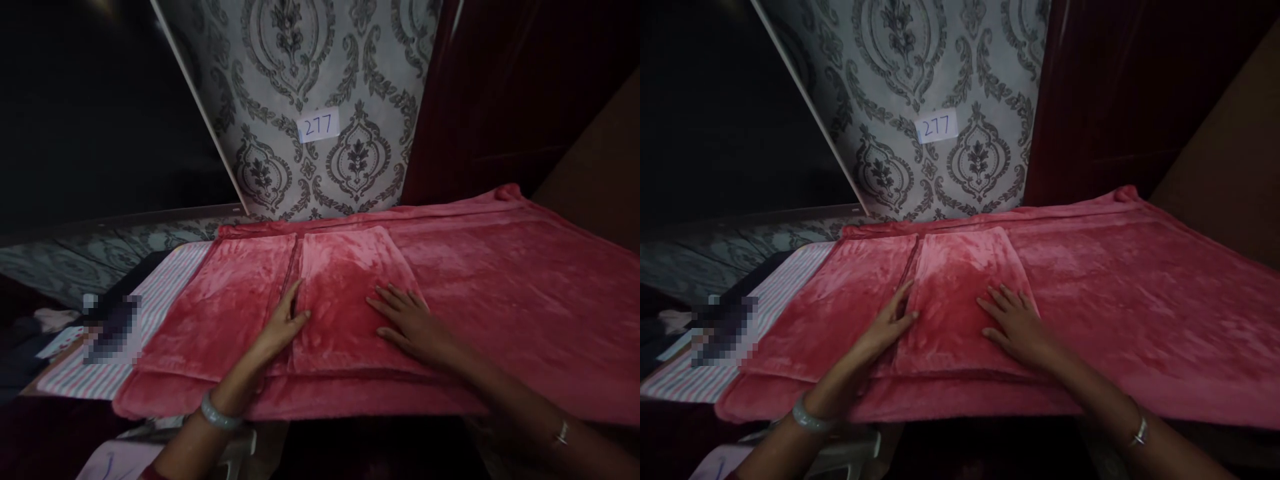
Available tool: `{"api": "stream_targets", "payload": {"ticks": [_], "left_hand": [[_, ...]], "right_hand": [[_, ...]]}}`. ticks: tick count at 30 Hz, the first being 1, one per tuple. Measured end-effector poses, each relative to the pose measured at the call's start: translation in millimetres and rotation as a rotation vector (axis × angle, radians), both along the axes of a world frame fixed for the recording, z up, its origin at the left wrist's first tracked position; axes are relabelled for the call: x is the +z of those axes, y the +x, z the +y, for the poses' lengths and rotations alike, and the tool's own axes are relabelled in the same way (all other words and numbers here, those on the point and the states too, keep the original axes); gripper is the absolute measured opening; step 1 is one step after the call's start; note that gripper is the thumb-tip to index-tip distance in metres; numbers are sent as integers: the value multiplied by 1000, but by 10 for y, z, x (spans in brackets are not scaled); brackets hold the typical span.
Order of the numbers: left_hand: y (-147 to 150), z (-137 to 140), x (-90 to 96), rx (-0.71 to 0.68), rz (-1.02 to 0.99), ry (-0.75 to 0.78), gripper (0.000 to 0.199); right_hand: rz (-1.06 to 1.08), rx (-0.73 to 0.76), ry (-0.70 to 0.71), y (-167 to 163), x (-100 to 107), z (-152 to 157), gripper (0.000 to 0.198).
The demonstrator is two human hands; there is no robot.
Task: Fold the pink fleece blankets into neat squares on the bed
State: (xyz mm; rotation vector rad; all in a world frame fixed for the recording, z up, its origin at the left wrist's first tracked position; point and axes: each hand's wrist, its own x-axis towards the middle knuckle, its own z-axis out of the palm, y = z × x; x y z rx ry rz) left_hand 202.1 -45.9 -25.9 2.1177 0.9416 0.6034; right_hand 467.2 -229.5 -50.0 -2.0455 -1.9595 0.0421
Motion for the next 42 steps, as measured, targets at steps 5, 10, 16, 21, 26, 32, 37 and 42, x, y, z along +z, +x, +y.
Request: {"api": "stream_targets", "payload": {"ticks": [5, 10, 16, 21, 26, 32, 37, 42], "left_hand": [[220, 86, 242, -9, 223, 262, 70], [442, -47, 177, -126, 492, 479, 69], [430, -70, 24, -181, 601, 505, 69], [493, -49, 225, -164, 598, 459, 64], [768, -124, 465, -338, 540, 458, 62], [1222, -42, 656, -436, 629, 408, 70], [1558, 244, 629, -282, 682, 439, 77], [1696, 592, 423, -144, 731, 483, 81]], "right_hand": [[17, -82, 178, 162, 221, 362, 55], [-123, -207, 156, 130, 26, 611, 62], [-113, -200, 116, 92, -198, 553, 62], [94, -250, 265, 432, 51, 684, 51], [480, -412, 336, 1023, 259, 1094, 54], [676, -506, 301, 1420, 266, 1589, 59], [664, -576, 246, 1562, 274, 1820, 54], [558, -635, 127, 1557, 238, 1967, 38]]}}
